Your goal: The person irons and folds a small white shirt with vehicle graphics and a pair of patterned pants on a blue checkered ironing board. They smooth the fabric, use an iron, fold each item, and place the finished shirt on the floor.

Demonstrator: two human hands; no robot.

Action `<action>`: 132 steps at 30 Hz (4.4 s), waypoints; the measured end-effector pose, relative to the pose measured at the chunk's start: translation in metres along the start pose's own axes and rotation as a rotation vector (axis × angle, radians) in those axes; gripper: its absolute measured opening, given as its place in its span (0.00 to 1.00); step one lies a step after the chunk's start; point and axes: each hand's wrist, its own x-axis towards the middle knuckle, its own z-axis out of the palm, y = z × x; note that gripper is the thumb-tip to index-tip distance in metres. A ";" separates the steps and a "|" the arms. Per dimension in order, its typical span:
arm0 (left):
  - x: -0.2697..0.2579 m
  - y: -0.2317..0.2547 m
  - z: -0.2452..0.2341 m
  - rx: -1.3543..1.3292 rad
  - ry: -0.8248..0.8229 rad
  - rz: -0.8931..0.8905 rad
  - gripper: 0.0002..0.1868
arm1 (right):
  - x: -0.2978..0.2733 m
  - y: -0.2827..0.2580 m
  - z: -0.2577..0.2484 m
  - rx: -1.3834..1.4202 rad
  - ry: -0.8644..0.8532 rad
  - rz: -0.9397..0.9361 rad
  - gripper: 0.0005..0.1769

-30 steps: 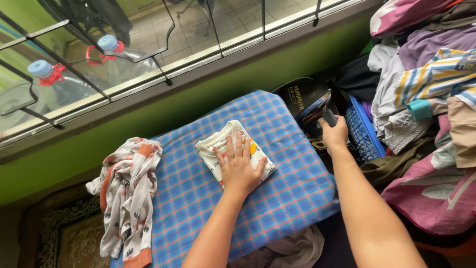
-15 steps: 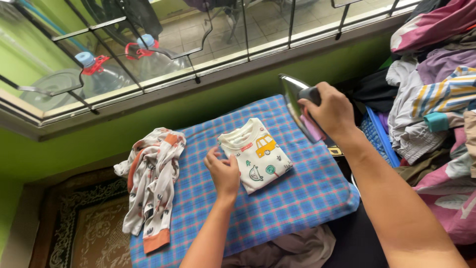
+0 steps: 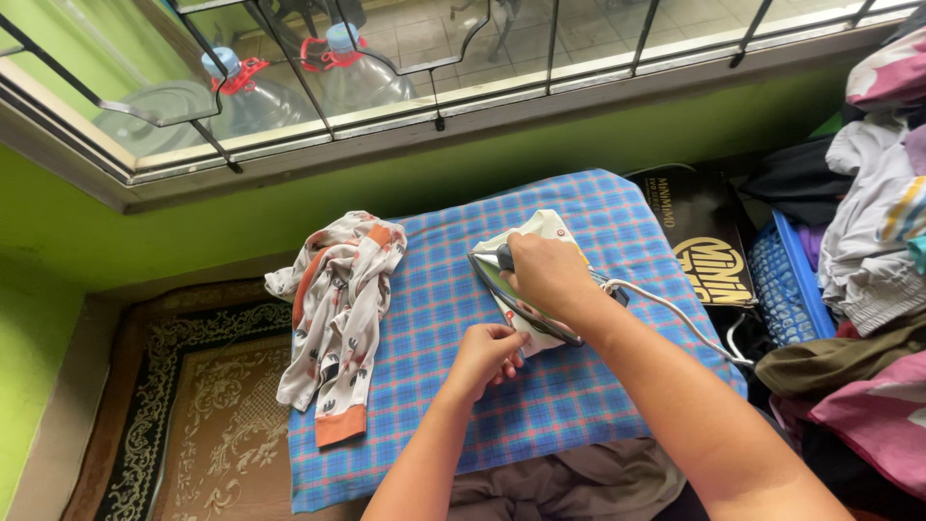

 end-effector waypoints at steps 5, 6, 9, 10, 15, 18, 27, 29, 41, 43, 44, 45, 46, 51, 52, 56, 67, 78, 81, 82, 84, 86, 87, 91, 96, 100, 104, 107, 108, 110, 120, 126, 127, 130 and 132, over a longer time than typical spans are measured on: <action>0.001 0.002 -0.001 0.133 -0.114 -0.047 0.14 | 0.012 -0.005 0.024 -0.059 0.065 0.010 0.17; 0.000 0.002 -0.001 0.143 -0.117 -0.046 0.13 | 0.014 -0.005 0.027 -0.067 0.066 0.016 0.17; -0.003 0.002 -0.002 0.151 -0.121 -0.025 0.13 | 0.025 -0.004 0.031 -0.074 0.085 0.028 0.19; -0.004 0.001 -0.002 0.149 -0.121 -0.016 0.13 | 0.029 -0.003 0.032 -0.068 0.095 0.026 0.19; -0.010 0.000 0.000 0.149 -0.114 -0.032 0.12 | 0.044 -0.001 0.038 -0.071 0.073 0.063 0.21; -0.013 0.001 0.002 0.165 -0.092 -0.032 0.12 | 0.047 0.000 0.040 -0.066 0.030 0.102 0.22; -0.015 -0.003 -0.001 0.085 -0.098 -0.045 0.13 | 0.030 0.006 0.034 -0.036 0.021 0.093 0.24; -0.014 -0.004 0.000 0.085 -0.101 -0.040 0.13 | 0.024 0.007 0.032 -0.025 0.036 0.076 0.24; -0.012 -0.002 0.002 0.081 -0.083 -0.045 0.20 | 0.015 0.020 0.012 0.014 0.097 0.086 0.24; -0.012 0.001 0.002 0.062 -0.088 -0.062 0.21 | 0.013 0.038 0.008 -0.004 0.088 0.165 0.26; -0.011 0.004 0.000 0.085 -0.100 -0.077 0.21 | 0.012 0.048 0.007 -0.015 0.082 0.206 0.27; -0.010 0.008 -0.002 0.109 -0.115 -0.091 0.21 | 0.011 0.058 0.005 -0.017 0.074 0.244 0.28; -0.009 0.013 -0.002 0.132 -0.129 -0.105 0.22 | 0.011 0.068 0.005 -0.019 0.067 0.283 0.29; 0.011 0.043 0.008 0.773 0.363 0.279 0.19 | 0.019 0.090 0.010 -0.024 0.102 0.306 0.29; 0.019 0.048 0.012 0.895 0.531 0.457 0.18 | 0.022 0.090 0.012 -0.024 0.087 0.328 0.28; 0.055 0.053 0.020 0.836 0.863 0.664 0.18 | 0.033 0.092 0.017 0.002 0.098 0.351 0.27; 0.075 0.022 0.016 0.519 0.841 0.628 0.14 | 0.064 0.109 0.019 0.000 0.076 0.391 0.29; 0.084 0.014 0.009 0.393 0.826 0.621 0.13 | 0.029 0.168 -0.062 0.187 0.284 0.415 0.26; 0.086 0.016 0.009 0.370 0.817 0.641 0.13 | 0.019 0.202 -0.081 0.323 0.362 0.457 0.22; 0.086 0.015 0.009 0.365 0.816 0.642 0.13 | 0.016 0.215 -0.082 0.370 0.389 0.427 0.21; 0.084 0.015 0.009 0.383 0.818 0.640 0.13 | 0.008 0.237 -0.071 0.435 0.498 0.390 0.19; 0.085 0.016 0.009 0.398 0.823 0.641 0.13 | 0.003 0.259 -0.055 0.457 0.669 0.368 0.16; 0.084 0.016 0.010 0.404 0.827 0.640 0.13 | 0.001 0.270 -0.046 0.588 0.758 0.343 0.16; 0.085 0.016 0.011 0.411 0.816 0.643 0.13 | -0.009 0.308 0.000 1.009 1.003 0.288 0.18; 0.083 0.021 0.012 0.457 0.824 0.603 0.15 | -0.026 0.338 0.049 1.228 1.166 0.321 0.20; 0.083 0.022 0.015 0.460 0.823 0.555 0.16 | -0.034 0.349 0.079 1.313 1.241 0.369 0.21; 0.082 0.024 0.015 0.475 0.823 0.611 0.16 | -0.037 0.352 0.096 1.431 1.249 0.426 0.21; 0.081 0.025 0.016 0.479 0.822 0.558 0.16 | -0.043 0.354 0.103 1.469 1.247 0.473 0.21; 0.081 0.026 0.016 0.480 0.825 0.553 0.16 | -0.046 0.354 0.106 1.460 1.219 0.478 0.21; 0.080 0.025 0.017 0.472 0.818 0.538 0.17 | -0.055 0.355 0.110 1.438 1.164 0.485 0.21; 0.083 0.020 0.010 0.449 0.798 0.580 0.20 | -0.086 0.333 0.106 1.269 0.984 0.641 0.23; 0.097 0.006 -0.001 0.378 0.753 0.632 0.22 | -0.095 0.282 0.060 0.722 1.109 0.436 0.16; 0.100 0.003 -0.005 0.347 0.728 0.636 0.22 | -0.091 0.268 0.056 0.801 1.073 0.359 0.13; 0.110 0.001 -0.017 0.200 0.693 0.546 0.26 | -0.072 0.224 0.055 0.883 0.807 0.294 0.09; 0.114 0.002 -0.016 0.418 0.772 0.462 0.23 | -0.055 0.198 0.064 0.859 0.593 0.271 0.13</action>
